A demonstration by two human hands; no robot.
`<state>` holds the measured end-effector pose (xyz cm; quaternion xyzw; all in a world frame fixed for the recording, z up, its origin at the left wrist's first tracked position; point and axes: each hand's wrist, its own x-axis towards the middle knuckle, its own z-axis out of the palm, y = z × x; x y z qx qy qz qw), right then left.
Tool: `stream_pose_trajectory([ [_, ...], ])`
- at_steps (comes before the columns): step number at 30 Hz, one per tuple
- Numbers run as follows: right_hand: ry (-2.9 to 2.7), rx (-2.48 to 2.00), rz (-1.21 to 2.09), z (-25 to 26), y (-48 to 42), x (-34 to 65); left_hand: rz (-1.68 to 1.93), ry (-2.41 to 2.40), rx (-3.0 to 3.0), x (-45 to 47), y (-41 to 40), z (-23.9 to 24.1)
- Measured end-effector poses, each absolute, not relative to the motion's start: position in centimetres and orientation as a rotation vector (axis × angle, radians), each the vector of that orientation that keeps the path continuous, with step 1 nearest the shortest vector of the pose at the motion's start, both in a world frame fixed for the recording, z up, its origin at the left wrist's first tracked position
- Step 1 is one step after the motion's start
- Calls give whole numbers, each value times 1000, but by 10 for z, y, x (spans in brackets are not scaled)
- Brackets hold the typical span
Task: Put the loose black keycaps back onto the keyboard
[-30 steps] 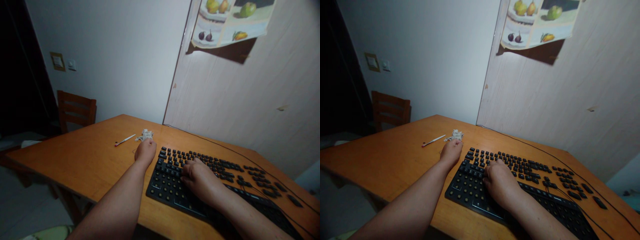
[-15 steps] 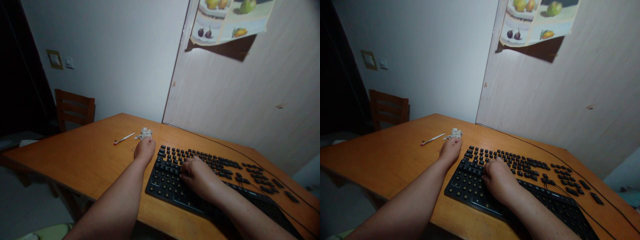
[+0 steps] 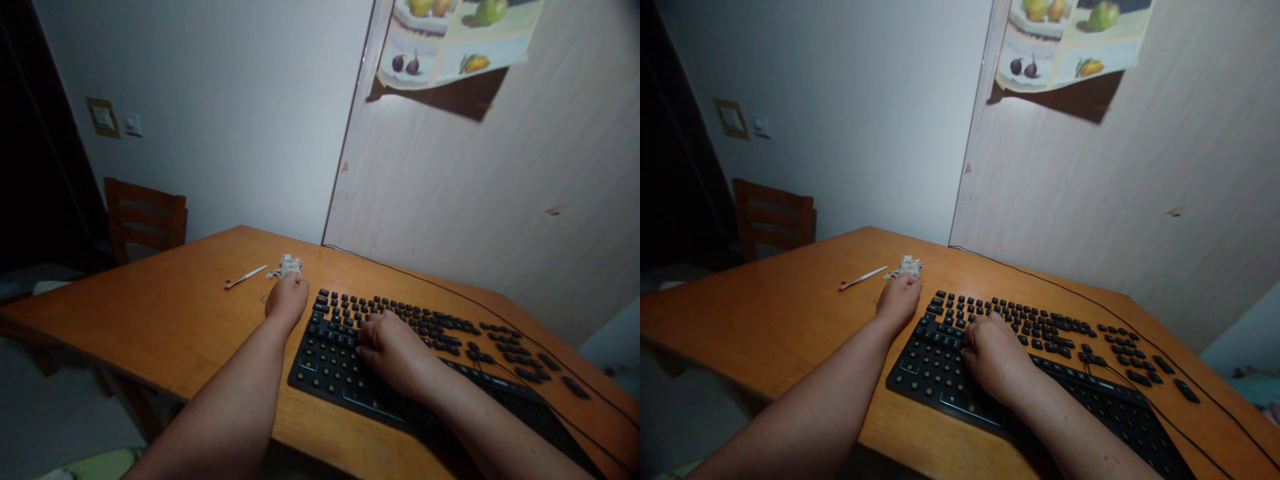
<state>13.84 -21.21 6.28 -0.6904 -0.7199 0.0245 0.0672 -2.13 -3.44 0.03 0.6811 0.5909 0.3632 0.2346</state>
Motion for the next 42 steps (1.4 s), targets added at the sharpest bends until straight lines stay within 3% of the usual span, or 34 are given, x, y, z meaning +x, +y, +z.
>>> stream_pose_trajectory([
  [42,-2200,-1938,97,59,-234,150,983,1636,1881,-21,-32,-1],
])
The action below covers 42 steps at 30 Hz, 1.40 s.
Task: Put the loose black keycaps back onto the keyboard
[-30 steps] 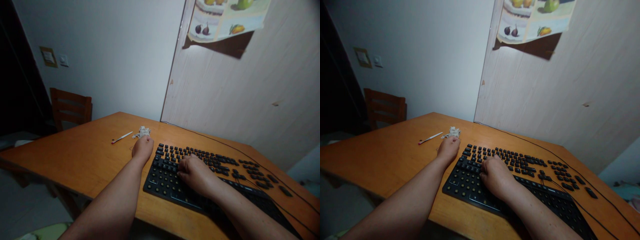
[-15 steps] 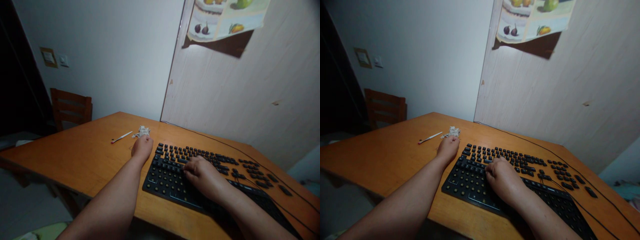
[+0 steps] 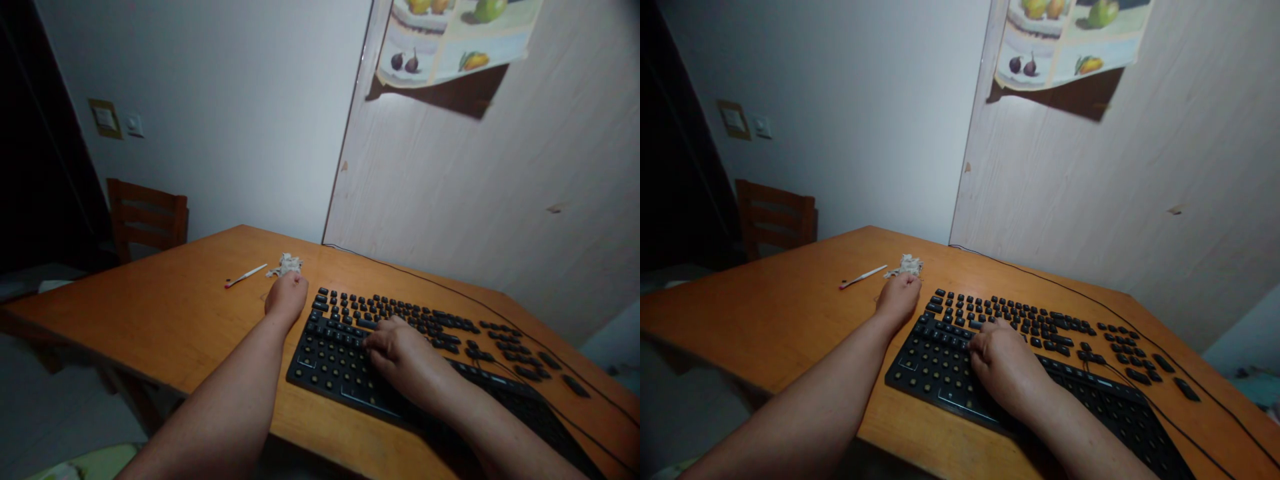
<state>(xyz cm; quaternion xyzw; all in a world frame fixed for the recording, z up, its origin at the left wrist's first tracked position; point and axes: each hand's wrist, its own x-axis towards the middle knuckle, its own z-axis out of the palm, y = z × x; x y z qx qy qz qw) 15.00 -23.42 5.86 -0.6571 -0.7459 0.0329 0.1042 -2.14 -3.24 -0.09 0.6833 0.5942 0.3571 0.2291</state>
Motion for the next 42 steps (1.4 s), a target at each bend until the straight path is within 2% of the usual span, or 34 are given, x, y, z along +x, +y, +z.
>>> stream_pose_trajectory([
  [42,-2218,-1908,76,57,-234,148,969,1615,1886,-21,-32,-1],
])
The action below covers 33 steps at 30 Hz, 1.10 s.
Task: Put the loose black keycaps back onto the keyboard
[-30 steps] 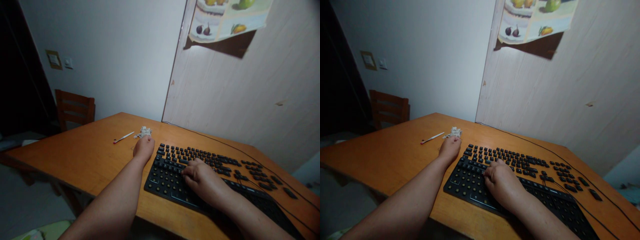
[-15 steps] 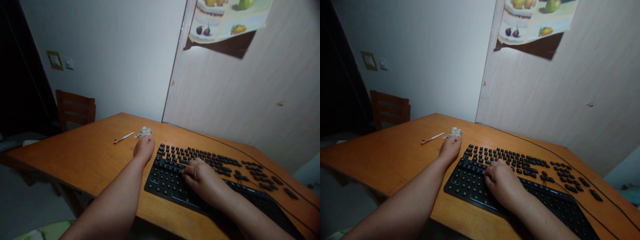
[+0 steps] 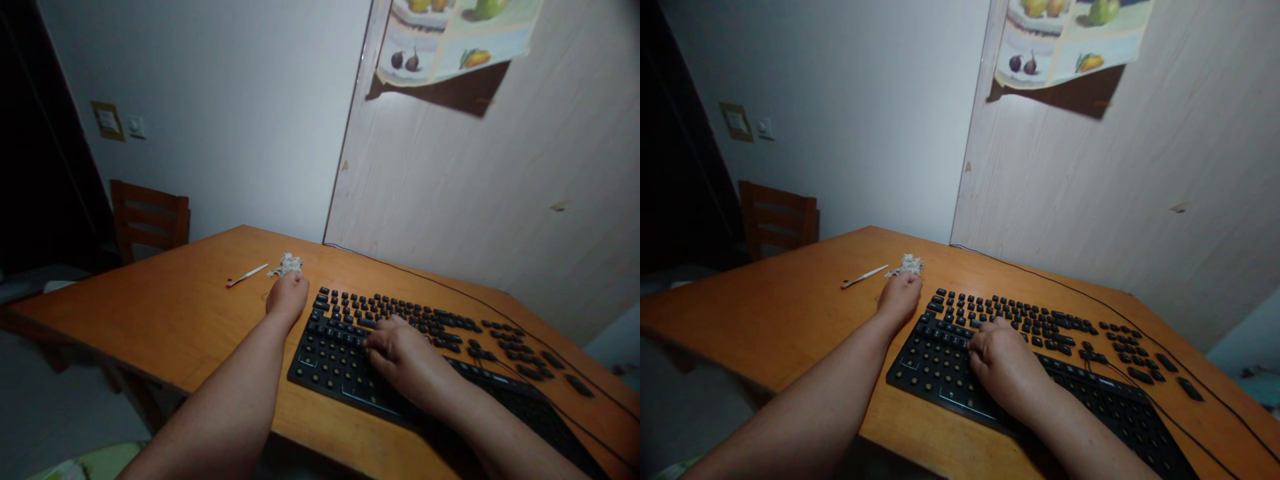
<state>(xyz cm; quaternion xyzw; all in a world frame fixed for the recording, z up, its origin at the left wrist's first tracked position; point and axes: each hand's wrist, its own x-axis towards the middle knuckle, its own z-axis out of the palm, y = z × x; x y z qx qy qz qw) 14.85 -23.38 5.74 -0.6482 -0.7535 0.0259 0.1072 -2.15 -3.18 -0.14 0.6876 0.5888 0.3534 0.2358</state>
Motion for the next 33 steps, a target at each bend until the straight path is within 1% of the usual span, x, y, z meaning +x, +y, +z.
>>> stream_pose_trajectory([
  [33,-2210,-1845,44,55,-233,151,1021,1618,1899,-22,-31,-4],
])
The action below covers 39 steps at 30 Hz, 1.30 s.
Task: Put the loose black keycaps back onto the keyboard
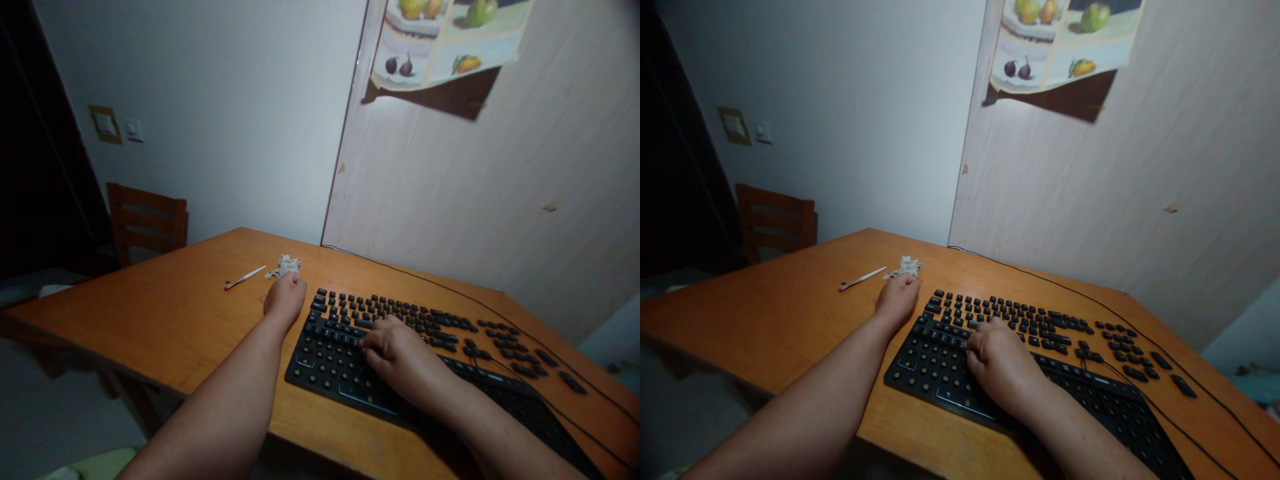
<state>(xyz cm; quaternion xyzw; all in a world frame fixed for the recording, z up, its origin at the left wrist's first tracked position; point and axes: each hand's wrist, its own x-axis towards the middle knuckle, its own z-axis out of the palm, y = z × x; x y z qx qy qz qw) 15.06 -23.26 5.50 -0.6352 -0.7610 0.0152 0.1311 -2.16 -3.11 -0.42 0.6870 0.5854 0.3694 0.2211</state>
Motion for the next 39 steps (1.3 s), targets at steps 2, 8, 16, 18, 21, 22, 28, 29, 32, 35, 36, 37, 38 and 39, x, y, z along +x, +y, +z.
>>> stream_pose_trajectory([
  [2,-2183,-1812,23,56,-232,154,1029,1612,1901,-22,-30,-6],
  [8,-1991,-1751,-105,66,-228,174,1050,1608,1911,-22,-26,-9],
  [16,-1780,-1811,-136,84,-228,202,1039,1593,1907,-24,-25,-6],
  [18,-1745,-1851,-126,91,-228,210,1051,1575,1939,-25,-25,-7],
  [21,-1739,-1943,-109,100,-222,225,1062,1571,1957,-26,-23,-9],
  [22,-1745,-1984,-109,102,-218,230,1065,1571,1955,-26,-22,-9],
  [28,-1741,-2156,-68,88,-180,260,1078,1557,1945,-26,-23,-7],
  [29,-1740,-2182,-47,84,-173,263,1080,1555,1941,-26,-23,-7],
  [32,-1751,-2254,38,72,-153,269,1085,1569,1920,-26,-24,-7],
  [35,-1781,-2321,139,65,-137,271,1085,1574,1906,-26,-23,-8],
  [36,-1792,-2342,169,63,-132,271,1082,1572,1905,-26,-23,-8],
  [37,-1801,-2361,197,61,-128,271,1077,1571,1904,-26,-23,-8],
  [38,-1811,-2376,220,60,-125,270,1072,1569,1904,-26,-23,-8],
  [39,-1819,-2389,240,59,-121,270,1066,1568,1902,-26,-23,-8],
])
